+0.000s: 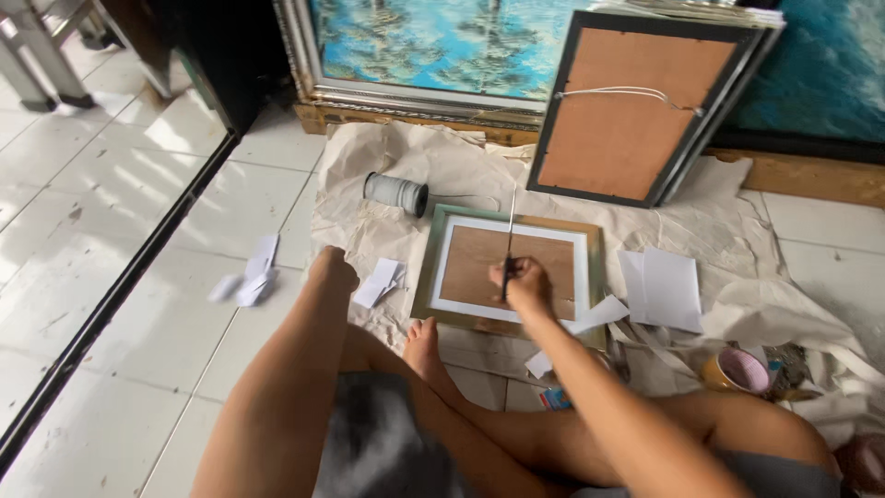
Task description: The person cuts white paper into strips using scissors, then folds and staples the strips to the back of a picture frame. The person works on the floor with a frame, paper, scissors, and a stapler.
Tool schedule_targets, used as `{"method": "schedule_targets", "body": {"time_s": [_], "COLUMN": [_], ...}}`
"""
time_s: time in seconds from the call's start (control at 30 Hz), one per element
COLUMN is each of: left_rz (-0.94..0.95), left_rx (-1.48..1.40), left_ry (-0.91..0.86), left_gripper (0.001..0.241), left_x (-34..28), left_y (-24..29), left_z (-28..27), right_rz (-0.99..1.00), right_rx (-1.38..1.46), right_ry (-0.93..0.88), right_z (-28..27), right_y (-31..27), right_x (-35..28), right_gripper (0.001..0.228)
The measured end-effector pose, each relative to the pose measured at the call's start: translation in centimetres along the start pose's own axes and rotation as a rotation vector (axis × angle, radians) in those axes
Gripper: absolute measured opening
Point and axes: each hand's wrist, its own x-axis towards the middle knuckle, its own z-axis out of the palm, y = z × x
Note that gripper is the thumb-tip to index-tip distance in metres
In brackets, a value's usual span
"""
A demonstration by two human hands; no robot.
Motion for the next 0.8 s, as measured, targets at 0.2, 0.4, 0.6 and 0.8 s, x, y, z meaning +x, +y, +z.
{"method": "schedule_targets", "body": {"time_s": [0.2, 0.4, 0.6, 0.8], "left_rz": [0.723, 0.991, 1.126, 1.046], "left_rx": [-0.940, -0.322, 0.126, 0.044], "left_ry": [0.254, -0.428, -0.259, -0.089], "left_gripper": [0.060, 0.062, 0.041, 0.033], "left_x": [-26.0, -38.8, -37.8, -37.1], "left_y": [14.2, 18.1, 16.6, 13.6], "left_z": [10.4, 16.6, 14.8, 13.7], "right_rz": [-0.104, 0.012, 0.056, 0.091], "right_rx": [-0.831, -0.900, -0.801, -1.004], "right_ry": [0.211, 0.288, 0.323, 0.285], "right_z": [-16.9, -23.5, -22.0, -23.3], "right_y": [4.4, 4.0, 3.9, 10.0], "right_x": [10.9, 7.4, 5.3, 9.6], "right_gripper": [0.030, 0.054, 0.069, 0.048]}}
